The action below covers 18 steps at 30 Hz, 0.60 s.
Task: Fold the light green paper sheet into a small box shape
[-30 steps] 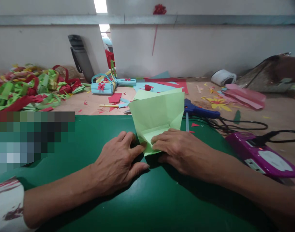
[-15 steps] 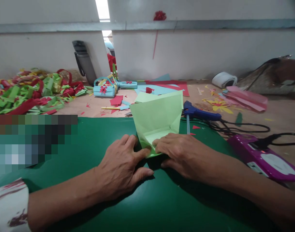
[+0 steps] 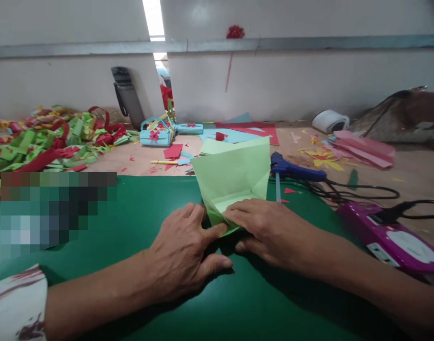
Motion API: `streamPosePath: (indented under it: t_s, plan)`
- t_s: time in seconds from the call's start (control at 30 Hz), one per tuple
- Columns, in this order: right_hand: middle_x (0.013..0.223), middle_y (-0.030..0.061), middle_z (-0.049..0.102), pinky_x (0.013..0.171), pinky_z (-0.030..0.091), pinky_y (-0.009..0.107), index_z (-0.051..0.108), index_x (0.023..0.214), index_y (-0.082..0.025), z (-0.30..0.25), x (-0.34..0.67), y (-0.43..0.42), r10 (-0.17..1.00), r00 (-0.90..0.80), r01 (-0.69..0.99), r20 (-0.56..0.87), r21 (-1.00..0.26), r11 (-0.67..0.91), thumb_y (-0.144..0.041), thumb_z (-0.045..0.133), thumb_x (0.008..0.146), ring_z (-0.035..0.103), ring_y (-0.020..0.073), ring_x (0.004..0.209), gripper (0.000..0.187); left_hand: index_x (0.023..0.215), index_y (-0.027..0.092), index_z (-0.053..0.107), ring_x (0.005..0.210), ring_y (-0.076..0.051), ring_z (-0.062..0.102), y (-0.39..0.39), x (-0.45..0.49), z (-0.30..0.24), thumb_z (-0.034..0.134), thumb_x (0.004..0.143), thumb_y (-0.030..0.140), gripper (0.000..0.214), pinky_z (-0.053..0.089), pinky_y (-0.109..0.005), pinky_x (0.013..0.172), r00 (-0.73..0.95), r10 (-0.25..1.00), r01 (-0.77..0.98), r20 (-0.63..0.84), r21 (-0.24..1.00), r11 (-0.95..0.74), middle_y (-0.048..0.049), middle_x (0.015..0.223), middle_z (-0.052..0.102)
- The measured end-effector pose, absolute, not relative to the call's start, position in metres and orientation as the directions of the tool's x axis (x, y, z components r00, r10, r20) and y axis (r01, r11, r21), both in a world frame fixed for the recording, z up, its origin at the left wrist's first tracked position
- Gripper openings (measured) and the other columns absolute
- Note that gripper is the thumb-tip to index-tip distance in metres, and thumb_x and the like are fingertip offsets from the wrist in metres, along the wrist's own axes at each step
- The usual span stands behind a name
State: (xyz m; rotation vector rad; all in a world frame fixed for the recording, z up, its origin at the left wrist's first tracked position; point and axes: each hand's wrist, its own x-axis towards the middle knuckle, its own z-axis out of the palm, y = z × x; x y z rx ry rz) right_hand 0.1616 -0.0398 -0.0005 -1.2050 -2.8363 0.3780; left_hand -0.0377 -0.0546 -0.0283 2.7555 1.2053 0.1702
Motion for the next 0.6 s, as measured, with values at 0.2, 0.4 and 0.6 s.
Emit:
streamPosePath:
  t_s: [0.2, 0.4, 0.6]
  plan:
    - [0.095, 0.0064, 0.058, 0.075, 0.043, 0.031, 0.059, 0.09, -0.017, 0.0034, 0.1546, -0.0379, 0.707, -0.696, 0.715, -0.122, -0.202, 0.669, -0.022, 0.059, 0.078, 0.054, 0.0196, 0.088, 0.013, 0.112, 0.034, 0.056, 0.083, -0.023, 0.042, -0.0537, -0.0376, -0.0283, 0.034, 0.083, 0.064, 0.047, 0.037, -0.038, 0.07, 0.676, 0.735, 0.716, 0.055, 0.188, -0.672, -0.0061, 0.092, 0.047]
    - [0.091, 0.0062, 0.057, 0.069, 0.042, 0.031, 0.06, 0.088, -0.017, 0.0049, 0.1517, -0.0381, 0.707, -0.696, 0.717, -0.124, -0.157, 0.679, -0.029, 0.057, 0.08, 0.054, 0.0193, 0.082, 0.014, 0.109, 0.035, 0.058, 0.087, -0.024, 0.043, -0.0528, -0.0372, -0.0286, 0.034, 0.084, 0.062, 0.044, 0.037, -0.039, 0.074, 0.682, 0.73, 0.706, 0.051, 0.215, -0.674, -0.0063, 0.096, 0.046]
    - [0.09, 0.0055, 0.056, 0.07, 0.04, 0.033, 0.06, 0.092, -0.019, 0.0013, 0.1518, -0.0382, 0.676, -0.73, 0.683, -0.104, -0.131, 0.718, -0.033, 0.056, 0.082, 0.053, 0.0208, 0.083, 0.018, 0.104, 0.034, 0.059, 0.082, -0.022, 0.043, -0.0514, -0.0366, -0.0279, 0.036, 0.085, 0.06, 0.039, 0.036, -0.036, 0.07, 0.7, 0.711, 0.691, 0.059, 0.194, -0.696, -0.0052, 0.091, 0.047]
